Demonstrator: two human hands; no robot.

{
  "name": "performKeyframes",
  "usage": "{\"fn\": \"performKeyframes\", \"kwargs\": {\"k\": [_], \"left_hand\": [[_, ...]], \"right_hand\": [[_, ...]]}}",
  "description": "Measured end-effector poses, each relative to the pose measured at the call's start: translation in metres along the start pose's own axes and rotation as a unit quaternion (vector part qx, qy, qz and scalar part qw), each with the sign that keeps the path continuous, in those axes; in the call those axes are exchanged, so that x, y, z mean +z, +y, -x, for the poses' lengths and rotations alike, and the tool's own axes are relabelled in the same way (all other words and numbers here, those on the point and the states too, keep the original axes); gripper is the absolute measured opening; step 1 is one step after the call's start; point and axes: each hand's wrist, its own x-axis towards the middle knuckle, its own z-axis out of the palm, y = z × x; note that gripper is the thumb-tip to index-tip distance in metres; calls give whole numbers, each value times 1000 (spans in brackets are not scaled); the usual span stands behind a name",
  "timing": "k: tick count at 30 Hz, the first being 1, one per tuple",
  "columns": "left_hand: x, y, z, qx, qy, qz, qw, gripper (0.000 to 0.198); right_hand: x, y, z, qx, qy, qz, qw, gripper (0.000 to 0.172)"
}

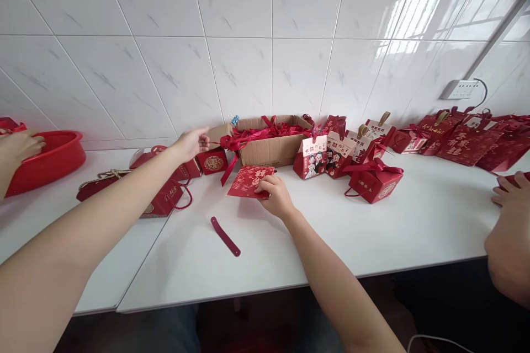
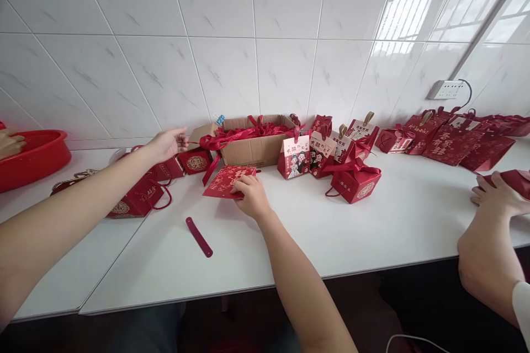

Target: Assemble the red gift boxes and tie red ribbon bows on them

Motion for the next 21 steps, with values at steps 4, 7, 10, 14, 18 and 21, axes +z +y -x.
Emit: {"fn": "performKeyframes", "kwargs": {"k": [4,7,10,14,18,21], "left_hand": [[8,-25,15,-38,-36,-18,998,21],[13,-35,25,-32,-46,-75,996,26],[20,-41,32,-3,-40,-140,989,24],[27,-49,38,22,-34,-190,981,17],[29,-59,44,-7,-48,-203,978,22],[27,-68,52,-44,-73,-202,976,30]], "right_hand": [[-1,0,0,1,-4,2,1000,20],[-1,1,0,2,-4,2,1000,19],[-2,0,0,0,-4,1,1000,18],[-3,0,0,-1,-7,-1,1000,16],[-3,0,0,2,-9,-1,1000,15],[-3,1,0,2,-10,-1,1000,16]]}}
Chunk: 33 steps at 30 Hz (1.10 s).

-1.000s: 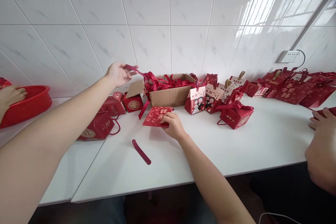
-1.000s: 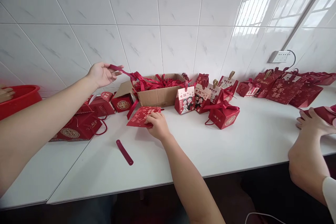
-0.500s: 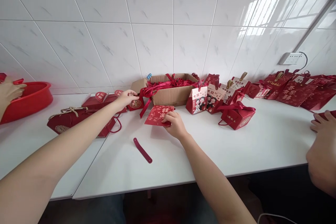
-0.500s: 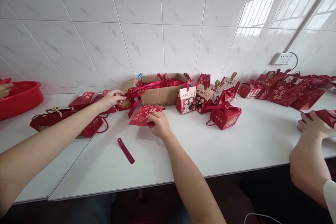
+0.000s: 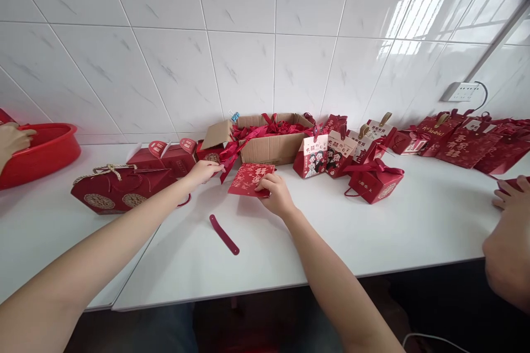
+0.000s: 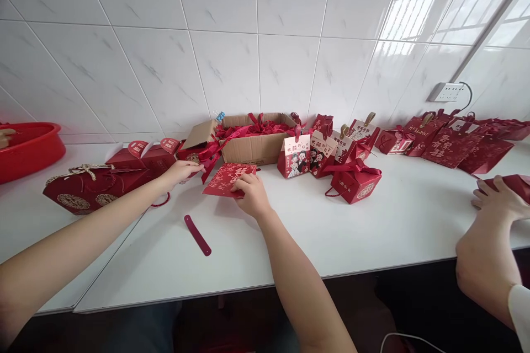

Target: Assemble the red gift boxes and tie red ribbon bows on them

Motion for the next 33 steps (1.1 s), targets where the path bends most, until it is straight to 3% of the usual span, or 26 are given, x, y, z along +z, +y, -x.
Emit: {"fn": "performKeyframes", "kwargs": {"k": [4,10,18,23,30,33], "left_hand": [[7,-14,12,4,2,-21,1000,30],[17,-23,27,100,18,-24,995,30],[11,-5,58,132,18,110,985,35],[6,15,83,208,53,96,972,34],[-16,57,87,264,-35,113,957,30],[-16,59,90,260,-13,118,958,32]], "right_hand": [[0,1,0,-1,0,2,1000,18],[-1,1,-1,3,7,-1,1000,16],[-12,-14,-2,-8,12,-23,1000,9],[-29,-39,-3,-35,0,-150,988,5],[-39,-52,-3,105,-53,-339,934,23],[-39,-53,-2,171,-39,-382,907,27]]}}
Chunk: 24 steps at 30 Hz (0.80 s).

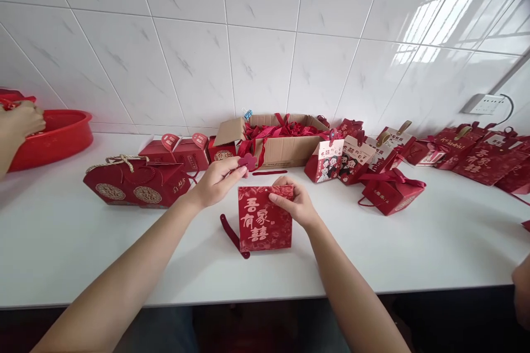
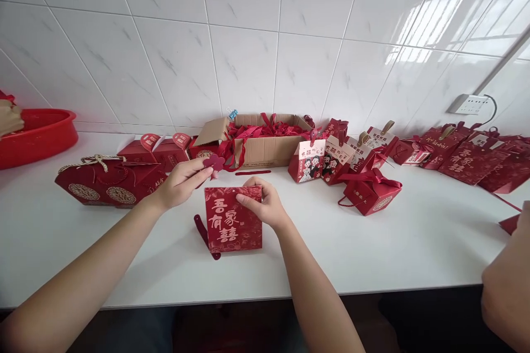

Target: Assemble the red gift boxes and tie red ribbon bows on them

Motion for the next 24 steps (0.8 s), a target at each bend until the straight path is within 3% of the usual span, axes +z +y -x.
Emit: {"fn": "performKeyframes", "kwargs": {"k": [4,7,10,12,15,17,19,22,24], "left_hand": [[8,-7,16,-42,95,6,995,36],[17,-13,28,-35,106,15,994,36],[26,-21,35,-1,96,-7,995,34],[30,-27,36,52,94,-40,993,29],[35,-34,35,195,113,-103,969,20],[37,-35,33,293,124,-148,936,15],[37,-34,31,354,123,-190,908,16],[35,-32,31,381,121,-226,888,21],[35,-31,31,379,115,-229,889,23]], "right_hand": [[1,7,-3,13,139,16,990,29],[1,16,-7,1,219,104,970,26],[3,17,-8,-10,239,185,953,22],[4,13,-6,-72,280,250,924,21],[8,1,2,-264,345,347,831,26],[13,-7,10,-371,307,353,802,33],[19,-13,17,-419,215,337,815,44],[25,-16,21,-404,85,334,847,51],[26,-15,20,-369,29,327,869,48]]}}
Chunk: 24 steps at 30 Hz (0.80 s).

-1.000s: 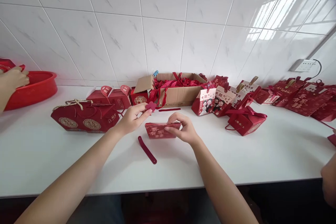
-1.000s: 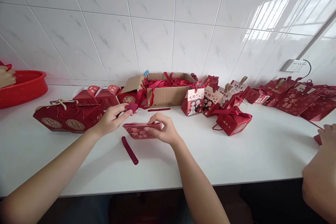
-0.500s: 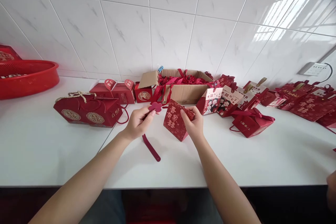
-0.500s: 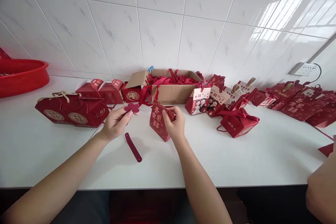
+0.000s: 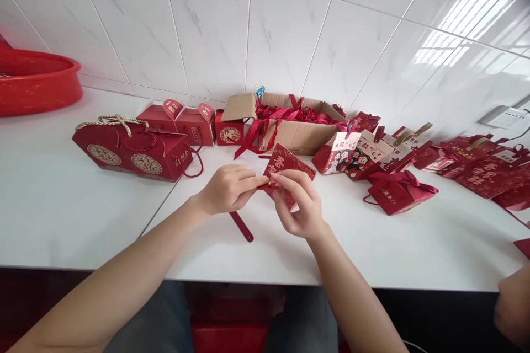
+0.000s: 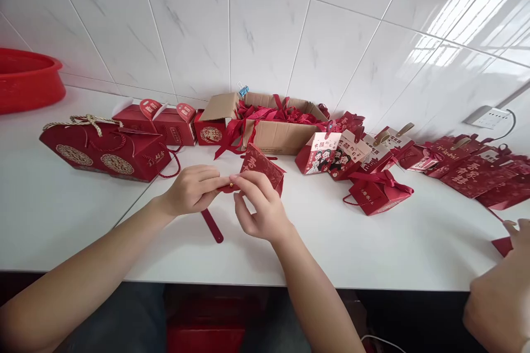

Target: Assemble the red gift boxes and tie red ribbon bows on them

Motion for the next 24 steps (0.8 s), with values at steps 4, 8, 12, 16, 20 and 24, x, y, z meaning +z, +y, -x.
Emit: {"fn": "performKeyframes", "kwargs": {"k": [4,8,12,16,20,24], "left_hand": [[1,1,1,-7,-10,34,999,15],[3,2,2,-20,-13,55,998,12],[1,3,0,-11,-12,49,999,12],[-2,5,-1,-14,-9,36,999,10],[1,9,-1,-85,17,36,996,7],[6,18,-3,-168,128,-59,976,19]], "right_hand": [[3,6,0,38,-24,-32,999,37],[5,7,1,48,-6,-20,999,33],[3,7,0,54,-15,-30,998,30],[2,8,0,39,-38,-44,998,30],[5,6,0,38,3,-25,999,31],[10,4,1,52,75,9,996,35]]}}
